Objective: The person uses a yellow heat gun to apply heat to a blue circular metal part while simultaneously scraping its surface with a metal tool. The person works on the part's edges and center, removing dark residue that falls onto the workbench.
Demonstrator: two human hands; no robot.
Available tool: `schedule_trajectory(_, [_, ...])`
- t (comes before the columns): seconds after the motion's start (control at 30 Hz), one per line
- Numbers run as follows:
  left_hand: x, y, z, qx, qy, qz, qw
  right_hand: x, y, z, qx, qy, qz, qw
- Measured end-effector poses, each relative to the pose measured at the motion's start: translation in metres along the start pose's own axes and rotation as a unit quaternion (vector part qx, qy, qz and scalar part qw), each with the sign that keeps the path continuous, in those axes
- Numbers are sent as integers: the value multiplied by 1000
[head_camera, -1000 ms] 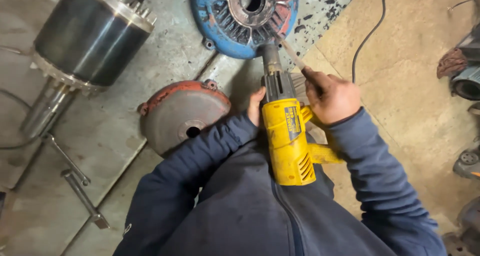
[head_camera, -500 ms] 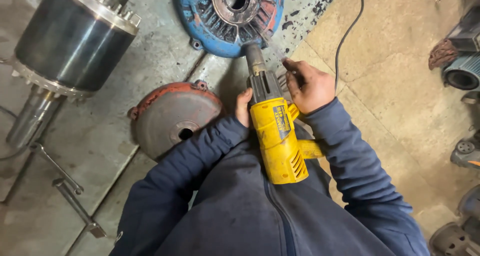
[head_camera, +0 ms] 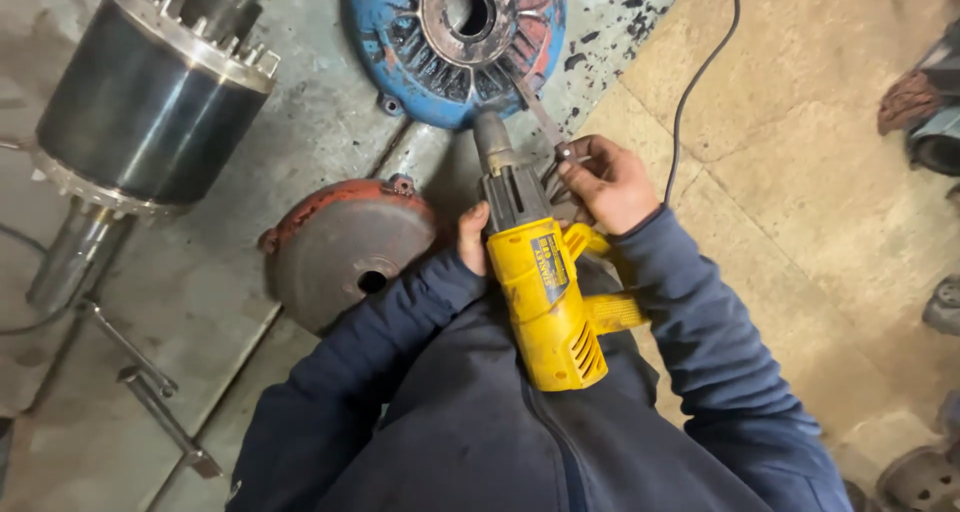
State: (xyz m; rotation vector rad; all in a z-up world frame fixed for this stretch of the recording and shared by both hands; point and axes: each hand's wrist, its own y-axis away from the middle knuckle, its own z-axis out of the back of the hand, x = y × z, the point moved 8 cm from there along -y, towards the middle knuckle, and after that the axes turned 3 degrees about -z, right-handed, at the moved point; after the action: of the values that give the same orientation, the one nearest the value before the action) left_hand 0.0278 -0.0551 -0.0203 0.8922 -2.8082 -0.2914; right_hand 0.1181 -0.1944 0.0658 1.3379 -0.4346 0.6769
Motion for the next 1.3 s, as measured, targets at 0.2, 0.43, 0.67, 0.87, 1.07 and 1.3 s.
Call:
schedule_trajectory(0.2, [-13, 8, -6, 15, -11, -10, 1000, 64, 35, 7, -86, 322, 134, 933])
schedule_trajectory(0.43, [-30, 16, 22, -64, -142, -95, 983, 65, 37, -13, -158, 342, 205, 904])
schedule_trajectory(0.67, [-20, 14, -14, -16, -45, -29, 998, 41, 20, -9, -136, 271, 183, 935])
schedule_trajectory(0.87, [-28, 8, 17, -73, -108, -102, 986, 22, 5, -13, -129, 215, 189, 950])
schedule_trajectory(1.07, [-38, 6, 28, -109, -216, -178, 954, -7, -9, -14, -106, 154, 197, 962])
schedule_trajectory(1.3, [-33, -1, 3, -97, -202, -130, 966, -26, -30, -14, -92, 136, 193, 967])
